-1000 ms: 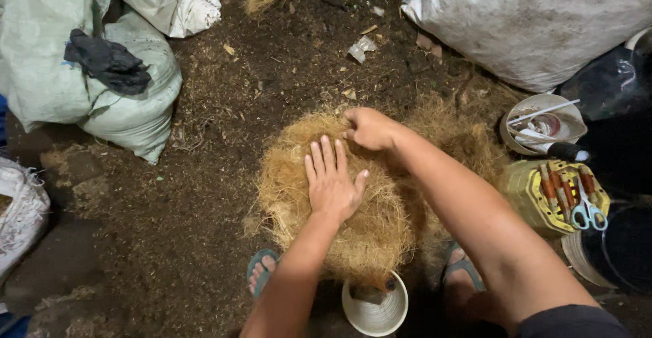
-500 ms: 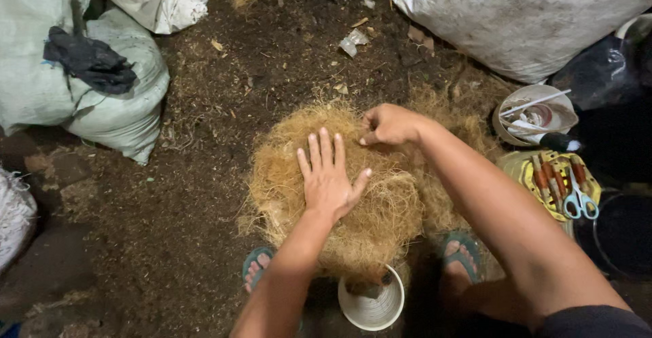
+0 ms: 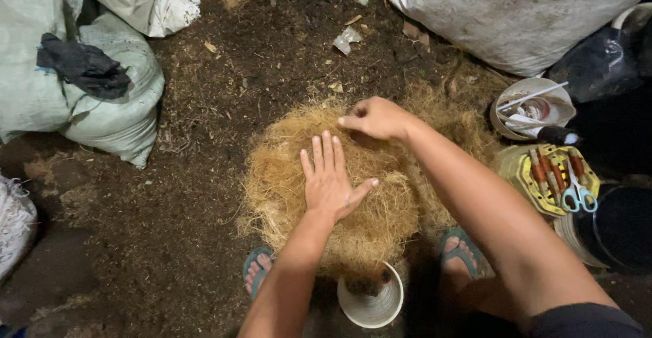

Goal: The person sits on the ground and uses both hands to spread, fluff, and press a pile of coconut fiber on a white circular base. The person repeatedly lifts and rearranges the fiber to form a uniform layer.

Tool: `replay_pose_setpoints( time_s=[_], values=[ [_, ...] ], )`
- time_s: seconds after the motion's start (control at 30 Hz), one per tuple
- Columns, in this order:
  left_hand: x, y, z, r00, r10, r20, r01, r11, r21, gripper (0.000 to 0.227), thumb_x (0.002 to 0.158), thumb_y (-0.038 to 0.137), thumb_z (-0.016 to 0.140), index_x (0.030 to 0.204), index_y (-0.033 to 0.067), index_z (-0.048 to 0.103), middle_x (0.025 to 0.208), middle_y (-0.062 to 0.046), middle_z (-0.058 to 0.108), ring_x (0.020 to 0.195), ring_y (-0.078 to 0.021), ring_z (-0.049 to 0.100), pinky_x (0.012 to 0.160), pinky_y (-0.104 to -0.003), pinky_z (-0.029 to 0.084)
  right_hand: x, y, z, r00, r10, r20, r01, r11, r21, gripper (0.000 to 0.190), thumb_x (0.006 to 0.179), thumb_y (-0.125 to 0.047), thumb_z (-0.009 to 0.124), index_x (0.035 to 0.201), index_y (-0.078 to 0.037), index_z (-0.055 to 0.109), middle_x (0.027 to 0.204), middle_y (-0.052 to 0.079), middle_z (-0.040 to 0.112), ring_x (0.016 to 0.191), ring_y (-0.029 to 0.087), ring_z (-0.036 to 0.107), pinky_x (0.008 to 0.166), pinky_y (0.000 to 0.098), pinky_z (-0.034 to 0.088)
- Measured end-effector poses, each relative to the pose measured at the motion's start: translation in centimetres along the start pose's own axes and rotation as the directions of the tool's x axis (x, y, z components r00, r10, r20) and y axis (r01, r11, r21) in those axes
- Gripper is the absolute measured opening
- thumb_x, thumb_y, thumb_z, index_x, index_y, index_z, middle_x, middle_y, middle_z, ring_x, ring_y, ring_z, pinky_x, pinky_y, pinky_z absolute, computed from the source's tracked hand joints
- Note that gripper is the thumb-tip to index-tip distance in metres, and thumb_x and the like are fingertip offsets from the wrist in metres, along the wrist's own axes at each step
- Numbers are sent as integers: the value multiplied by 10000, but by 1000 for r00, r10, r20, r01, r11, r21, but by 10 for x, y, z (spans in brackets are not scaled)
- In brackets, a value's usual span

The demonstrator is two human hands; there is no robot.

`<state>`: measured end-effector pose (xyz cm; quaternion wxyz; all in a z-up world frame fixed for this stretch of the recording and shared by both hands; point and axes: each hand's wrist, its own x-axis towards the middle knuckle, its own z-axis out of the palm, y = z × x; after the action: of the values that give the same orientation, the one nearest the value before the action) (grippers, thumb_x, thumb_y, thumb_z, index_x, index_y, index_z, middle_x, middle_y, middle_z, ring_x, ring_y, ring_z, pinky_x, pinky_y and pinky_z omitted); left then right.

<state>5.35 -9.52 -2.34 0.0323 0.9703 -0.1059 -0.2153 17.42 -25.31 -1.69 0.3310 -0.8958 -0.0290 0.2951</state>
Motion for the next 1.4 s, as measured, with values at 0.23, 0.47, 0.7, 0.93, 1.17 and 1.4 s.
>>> replay_pose_setpoints(
  time_s=[0.23,0.47,0.7,0.93,1.17,1.4],
  values=[
    [0,-2,4,1000,6,-31,-5,1000,7,1237,830,915,257,1597,-6,-47,1680,-226,-109,1552,-343,-123,1214,-561,-84,16,-12,20,995,-94,22,96,984,-152,231,910,-219,719,1057,-51,777,1030,175,778,933,273,729,913,425,565],
    [1,-1,4,999,20,-29,-20,1000,17,1224,832,918,237,1602,8,-43,1685,-206,-83,1554,-341,-107,1212,-574,-77,6,-2,19,994,-65,-92,68,997,26,330,945,-274,724,1162,-30,682,1109,176,709,984,282,677,904,452,525],
    [-2,0,-1,999,21,-35,-21,1000,-3,1171,819,913,269,1618,100,1,1692,-166,-83,1551,-347,-87,1206,-595,-75,-11,34,1,991,105,79,-103,994,-32,304,880,-289,785,1026,-24,759,889,128,775,812,240,743,808,399,589],
    [-2,-3,5,996,27,-82,-31,999,-45,1190,816,910,348,1615,75,62,1689,-184,-43,1553,-358,-68,1201,-592,-84,-16,81,-8,996,-49,-78,74,930,360,289,890,-330,787,1004,-67,752,867,6,746,780,115,648,708,321,555],
    [0,-14,6,979,75,-190,-101,986,-132,1121,887,818,374,1605,6,85,1676,-227,-4,1534,-371,-30,1187,-586,-33,-59,278,-75,820,228,-524,-61,947,315,346,995,-355,701,1019,-13,747,875,106,740,771,178,650,706,338,521],
    [-43,-36,-51,991,-99,-93,55,919,-391,808,957,584,437,1590,93,338,1540,-201,470,1414,-369,452,1174,-578,323,-106,394,27,724,406,-557,-292,913,285,289,974,-348,697,1071,-82,753,1026,169,770,947,288,743,857,394,558]
  ],
)
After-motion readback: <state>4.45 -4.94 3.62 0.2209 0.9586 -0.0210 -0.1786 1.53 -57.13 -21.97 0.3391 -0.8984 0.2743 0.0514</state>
